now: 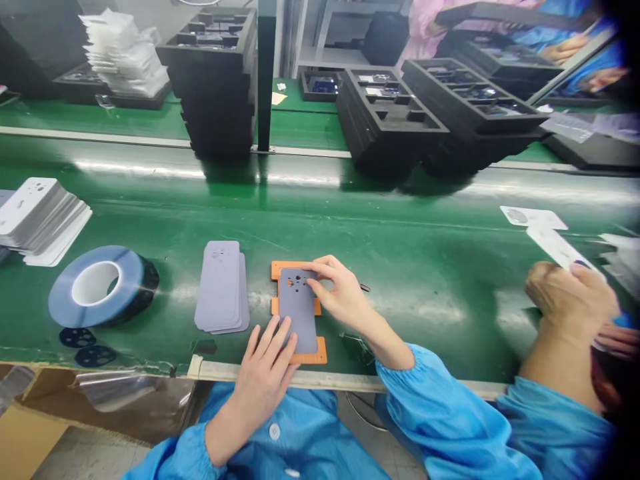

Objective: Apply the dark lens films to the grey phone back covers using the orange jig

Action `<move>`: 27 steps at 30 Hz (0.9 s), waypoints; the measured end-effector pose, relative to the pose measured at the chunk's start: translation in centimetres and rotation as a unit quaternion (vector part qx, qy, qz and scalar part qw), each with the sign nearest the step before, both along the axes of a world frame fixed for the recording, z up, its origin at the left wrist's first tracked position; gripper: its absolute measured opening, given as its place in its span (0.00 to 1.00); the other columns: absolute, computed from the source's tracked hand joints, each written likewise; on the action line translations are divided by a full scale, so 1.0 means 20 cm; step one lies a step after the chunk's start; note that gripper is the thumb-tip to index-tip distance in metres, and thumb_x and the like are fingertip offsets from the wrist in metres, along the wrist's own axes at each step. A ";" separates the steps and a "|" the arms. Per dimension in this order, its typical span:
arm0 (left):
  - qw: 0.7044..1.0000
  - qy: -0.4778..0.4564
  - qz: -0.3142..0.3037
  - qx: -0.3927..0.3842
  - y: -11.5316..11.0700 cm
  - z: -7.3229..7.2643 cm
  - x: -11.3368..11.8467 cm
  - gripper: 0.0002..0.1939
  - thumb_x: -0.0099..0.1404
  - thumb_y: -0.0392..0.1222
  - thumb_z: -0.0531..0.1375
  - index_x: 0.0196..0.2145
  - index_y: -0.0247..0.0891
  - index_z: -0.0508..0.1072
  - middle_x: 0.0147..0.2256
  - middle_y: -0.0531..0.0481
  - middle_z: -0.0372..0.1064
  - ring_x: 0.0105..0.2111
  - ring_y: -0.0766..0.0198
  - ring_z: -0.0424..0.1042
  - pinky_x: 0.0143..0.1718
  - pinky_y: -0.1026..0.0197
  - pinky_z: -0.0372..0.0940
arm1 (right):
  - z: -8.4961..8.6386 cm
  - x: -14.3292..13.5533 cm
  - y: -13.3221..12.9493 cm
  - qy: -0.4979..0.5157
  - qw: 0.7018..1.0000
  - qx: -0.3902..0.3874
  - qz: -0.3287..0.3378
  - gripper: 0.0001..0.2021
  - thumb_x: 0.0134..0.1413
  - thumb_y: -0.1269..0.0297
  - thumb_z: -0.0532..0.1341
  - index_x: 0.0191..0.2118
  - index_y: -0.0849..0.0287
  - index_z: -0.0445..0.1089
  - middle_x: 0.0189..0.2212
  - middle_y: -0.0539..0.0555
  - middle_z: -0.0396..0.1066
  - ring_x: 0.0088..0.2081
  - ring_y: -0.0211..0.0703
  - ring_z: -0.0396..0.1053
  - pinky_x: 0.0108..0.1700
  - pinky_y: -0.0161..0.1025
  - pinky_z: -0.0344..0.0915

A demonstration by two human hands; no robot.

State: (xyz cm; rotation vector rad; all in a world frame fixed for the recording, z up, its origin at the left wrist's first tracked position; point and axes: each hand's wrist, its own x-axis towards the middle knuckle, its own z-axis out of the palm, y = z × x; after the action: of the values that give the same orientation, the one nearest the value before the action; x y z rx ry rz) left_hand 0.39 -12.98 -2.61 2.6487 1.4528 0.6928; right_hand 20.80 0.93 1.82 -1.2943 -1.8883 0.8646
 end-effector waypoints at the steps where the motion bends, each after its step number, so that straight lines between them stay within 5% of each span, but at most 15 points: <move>1: 1.000 -0.001 -0.003 0.000 0.00 0.00 0.00 0.20 0.72 0.35 0.57 0.60 0.32 0.69 0.65 0.36 0.64 0.69 0.46 0.56 0.66 0.38 0.58 | -0.01 0.00 0.01 -0.040 0.999 0.025 0.000 0.16 0.62 0.69 0.58 0.53 0.54 0.75 0.44 0.57 0.70 0.47 0.49 0.70 0.54 0.51 0.71; 7: 1.000 -0.020 -0.010 0.005 0.01 -0.01 -0.01 0.19 0.73 0.35 0.56 0.59 0.33 0.70 0.63 0.40 0.67 0.66 0.48 0.63 0.68 0.40 0.53 | -0.05 -0.06 -0.08 -0.232 0.967 0.108 -0.003 0.21 0.67 0.67 0.53 0.62 0.63 0.68 0.56 0.68 0.68 0.58 0.60 0.64 0.61 0.58 0.65; 13: 0.999 -0.051 -0.009 0.015 0.02 -0.02 -0.01 0.18 0.73 0.34 0.56 0.58 0.33 0.72 0.61 0.43 0.71 0.65 0.51 0.64 0.68 0.45 0.56 | -0.07 -0.16 -0.30 -0.339 0.932 0.099 0.082 0.26 0.71 0.57 0.51 0.70 0.59 0.59 0.72 0.64 0.52 0.71 0.65 0.49 0.65 0.64 0.57; 20: 0.997 -0.067 -0.005 0.026 0.02 -0.04 -0.01 0.17 0.72 0.35 0.56 0.56 0.33 0.74 0.59 0.43 0.73 0.62 0.49 0.68 0.61 0.46 0.65 | -0.06 -0.29 -0.26 -0.400 0.912 0.095 0.006 0.30 0.69 0.49 0.54 0.69 0.61 0.61 0.68 0.68 0.59 0.67 0.67 0.57 0.64 0.65 0.53; 27: 0.997 -0.081 -0.012 0.008 0.02 -0.05 -0.02 0.25 0.69 0.33 0.56 0.64 0.31 0.67 0.64 0.40 0.66 0.67 0.47 0.61 0.63 0.44 0.64 | -0.04 -0.32 -0.20 -0.371 0.922 0.103 -0.040 0.25 0.69 0.50 0.56 0.63 0.60 0.68 0.61 0.66 0.67 0.60 0.61 0.64 0.62 0.59 0.59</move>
State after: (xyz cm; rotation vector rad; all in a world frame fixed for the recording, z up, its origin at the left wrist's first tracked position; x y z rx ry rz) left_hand 0.03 -12.66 -3.64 2.5483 1.3771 0.8955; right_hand 14.49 -3.09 1.06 -1.6928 -2.3798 0.0992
